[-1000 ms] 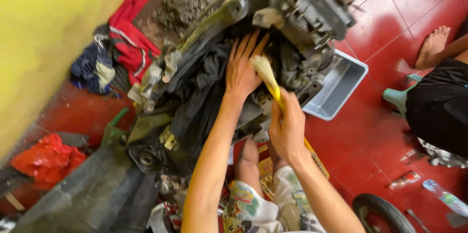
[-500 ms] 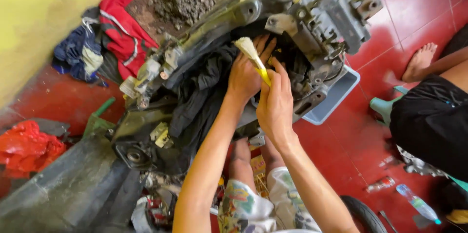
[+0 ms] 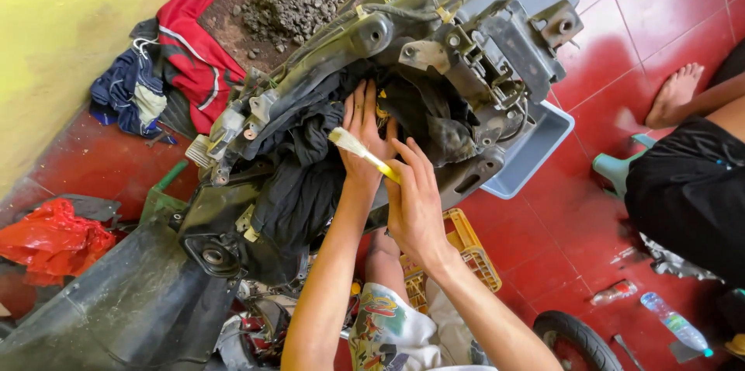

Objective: The person cleans the inside of a motorcycle frame using a yellow brush and a black cloth. They scrub various areas of the frame and then wipe them with the cloth.

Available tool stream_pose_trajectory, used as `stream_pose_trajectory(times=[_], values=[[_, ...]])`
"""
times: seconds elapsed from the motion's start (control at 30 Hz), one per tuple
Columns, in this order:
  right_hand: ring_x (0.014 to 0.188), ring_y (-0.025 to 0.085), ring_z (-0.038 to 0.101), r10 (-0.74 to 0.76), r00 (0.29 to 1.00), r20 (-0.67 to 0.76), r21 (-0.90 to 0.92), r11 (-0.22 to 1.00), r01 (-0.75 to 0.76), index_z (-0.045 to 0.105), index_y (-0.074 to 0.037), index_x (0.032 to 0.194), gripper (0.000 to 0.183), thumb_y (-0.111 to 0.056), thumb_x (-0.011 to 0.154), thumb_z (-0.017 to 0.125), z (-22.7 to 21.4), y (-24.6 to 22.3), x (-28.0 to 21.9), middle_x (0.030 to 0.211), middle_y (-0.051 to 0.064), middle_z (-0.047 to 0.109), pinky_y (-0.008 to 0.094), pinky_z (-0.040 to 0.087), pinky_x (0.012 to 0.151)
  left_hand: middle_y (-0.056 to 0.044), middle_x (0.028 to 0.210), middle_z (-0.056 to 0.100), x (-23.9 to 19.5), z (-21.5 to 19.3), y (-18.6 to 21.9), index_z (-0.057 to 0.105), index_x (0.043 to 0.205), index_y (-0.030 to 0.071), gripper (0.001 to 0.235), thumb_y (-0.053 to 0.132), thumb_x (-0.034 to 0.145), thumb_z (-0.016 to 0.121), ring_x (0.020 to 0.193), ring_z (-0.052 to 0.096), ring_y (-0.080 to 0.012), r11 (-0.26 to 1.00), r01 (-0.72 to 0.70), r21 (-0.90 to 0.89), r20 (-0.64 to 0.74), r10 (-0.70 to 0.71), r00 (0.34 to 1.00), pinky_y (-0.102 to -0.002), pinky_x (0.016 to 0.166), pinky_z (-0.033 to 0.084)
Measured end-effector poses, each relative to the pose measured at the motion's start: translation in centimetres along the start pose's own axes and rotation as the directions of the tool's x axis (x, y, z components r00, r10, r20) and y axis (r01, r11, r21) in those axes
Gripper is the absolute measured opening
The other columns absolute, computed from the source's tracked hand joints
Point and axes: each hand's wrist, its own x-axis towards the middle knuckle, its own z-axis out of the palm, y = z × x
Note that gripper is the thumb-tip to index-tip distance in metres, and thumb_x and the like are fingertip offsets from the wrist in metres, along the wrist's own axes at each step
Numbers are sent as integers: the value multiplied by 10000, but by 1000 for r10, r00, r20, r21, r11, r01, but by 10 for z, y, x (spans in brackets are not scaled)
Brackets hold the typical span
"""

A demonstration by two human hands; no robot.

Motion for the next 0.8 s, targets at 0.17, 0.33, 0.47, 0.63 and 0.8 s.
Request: stream_pose_trajectory(times=[0.17,0.33,0.47,0.63,0.8], values=[[1399,501,465,60,995,-76,175,983,-46,583,29,1194,218,50,979,553,-6,-6,-10,1417,203,568,601,394,1109,-38,1326,667,34,5,26,640,1349,141,560,298,830,781,1247,593,-307,928,-265,-260,138,308,941,-553,1128,414],[1367,515,493,-11,995,-102,238,971,35,588,45,1193,212,54,987,536,-4,-19,-18,1395,223,569,619,406,1086,-78,1463,606,45,-40,37,546,1477,109,570,414,1000,608,1404,534,-282,885,-271,-379,172,355,919,-487,1234,360],[1348,502,517,-60,996,-63,248,966,74,613,46,1193,235,70,972,540,-7,-21,-21,1367,229,584,623,418,1078,-118,1266,688,29,-53,24,680,1278,67,325,263,1068,531,1195,666,-311,952,-96,-289,-53,84,995,-397,1024,555],[1343,497,527,-97,994,-49,309,945,108,629,50,1184,236,63,962,550,-8,-24,-30,1366,239,590,609,433,1066,-22,1353,579,6,-58,22,583,1378,117,549,430,935,671,1042,645,-239,932,294,213,67,-314,947,-418,653,638],[1359,367,531,-77,995,66,269,961,57,588,26,1143,264,69,887,633,-21,-34,-40,1392,183,556,477,467,1141,-161,1231,595,11,-89,37,685,1133,5,450,367,872,743,834,620,-343,917,257,305,248,-337,908,-430,553,530]])
